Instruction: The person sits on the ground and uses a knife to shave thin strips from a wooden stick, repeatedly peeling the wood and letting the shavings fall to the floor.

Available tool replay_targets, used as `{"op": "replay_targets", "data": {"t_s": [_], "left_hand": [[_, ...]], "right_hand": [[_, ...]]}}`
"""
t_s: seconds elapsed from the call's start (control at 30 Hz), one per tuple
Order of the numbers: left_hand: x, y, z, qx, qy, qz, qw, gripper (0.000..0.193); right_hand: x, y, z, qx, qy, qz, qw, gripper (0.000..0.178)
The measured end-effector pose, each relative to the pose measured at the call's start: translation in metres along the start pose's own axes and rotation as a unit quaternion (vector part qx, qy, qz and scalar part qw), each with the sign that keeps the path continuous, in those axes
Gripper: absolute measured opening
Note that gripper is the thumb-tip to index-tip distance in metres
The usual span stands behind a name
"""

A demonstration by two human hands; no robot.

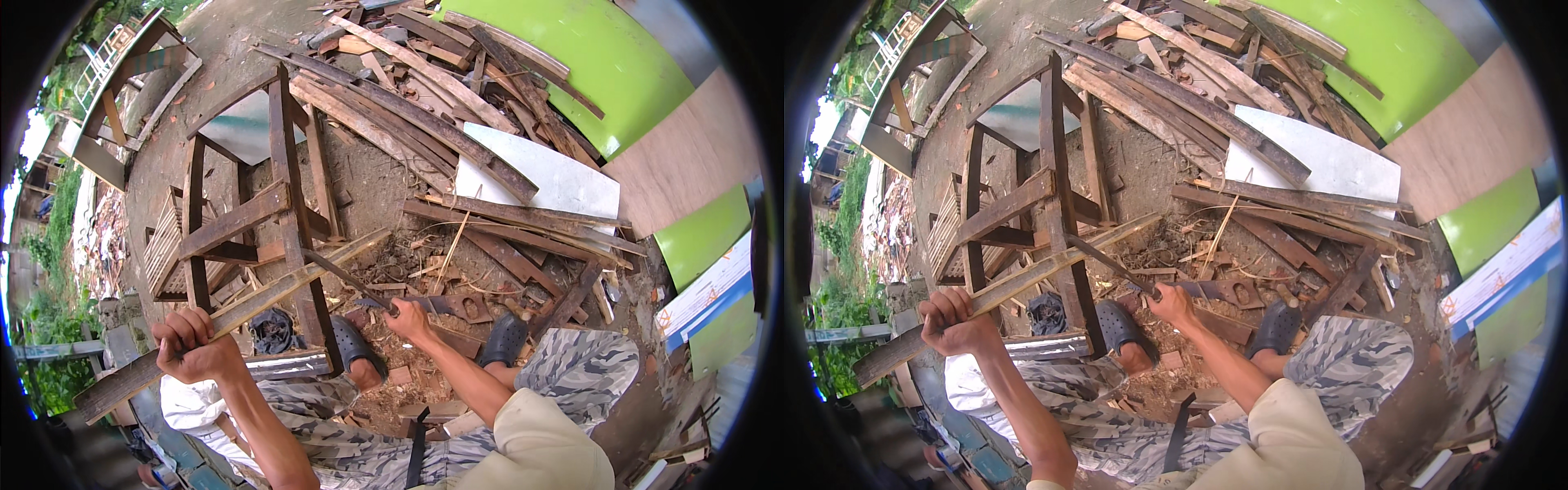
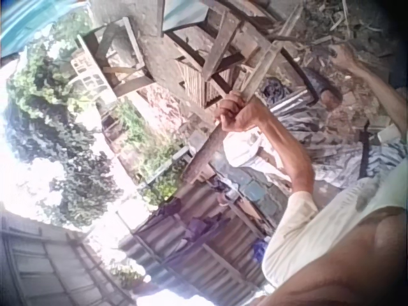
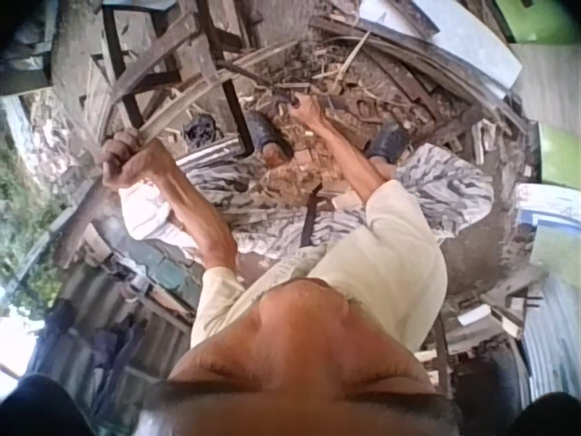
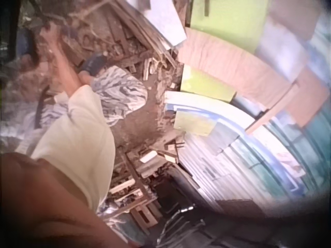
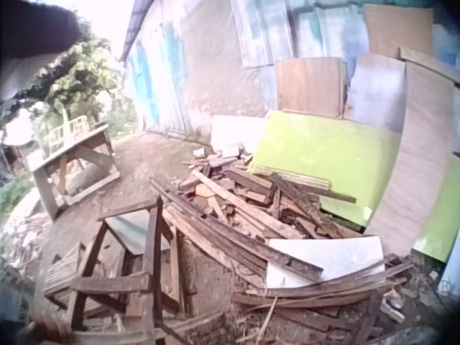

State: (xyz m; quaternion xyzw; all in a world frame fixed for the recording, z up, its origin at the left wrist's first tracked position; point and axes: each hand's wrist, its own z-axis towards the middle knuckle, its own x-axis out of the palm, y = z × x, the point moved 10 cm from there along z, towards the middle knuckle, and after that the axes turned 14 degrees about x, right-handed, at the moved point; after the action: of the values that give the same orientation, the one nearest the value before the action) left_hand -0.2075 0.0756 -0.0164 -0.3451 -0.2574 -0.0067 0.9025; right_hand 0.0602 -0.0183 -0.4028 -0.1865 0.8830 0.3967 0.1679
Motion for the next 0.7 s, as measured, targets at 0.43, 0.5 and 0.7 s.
{"op": "replay_targets", "data": {"t_s": [0.43,0.5,0.7], "left_hand": [[0.011,0.012,0.005,-0.001,0.006,-0.015,1.000,0.031],[-0.011,0.002,0.007,0.008,-0.004,0.003,1.000,0.031],[0.000,0.011,0.003,-0.008,-0.024,-0.008,1.000,0.031]], "right_hand": [[0.005,-0.081,0.102,0.193,-0.034,0.055,0.979,0.038],[0.003,-0.046,0.082,0.143,-0.018,0.020,0.989,0.037],[-0.008,-0.105,0.111,0.239,-0.029,0.055,0.969,0.025]]}}
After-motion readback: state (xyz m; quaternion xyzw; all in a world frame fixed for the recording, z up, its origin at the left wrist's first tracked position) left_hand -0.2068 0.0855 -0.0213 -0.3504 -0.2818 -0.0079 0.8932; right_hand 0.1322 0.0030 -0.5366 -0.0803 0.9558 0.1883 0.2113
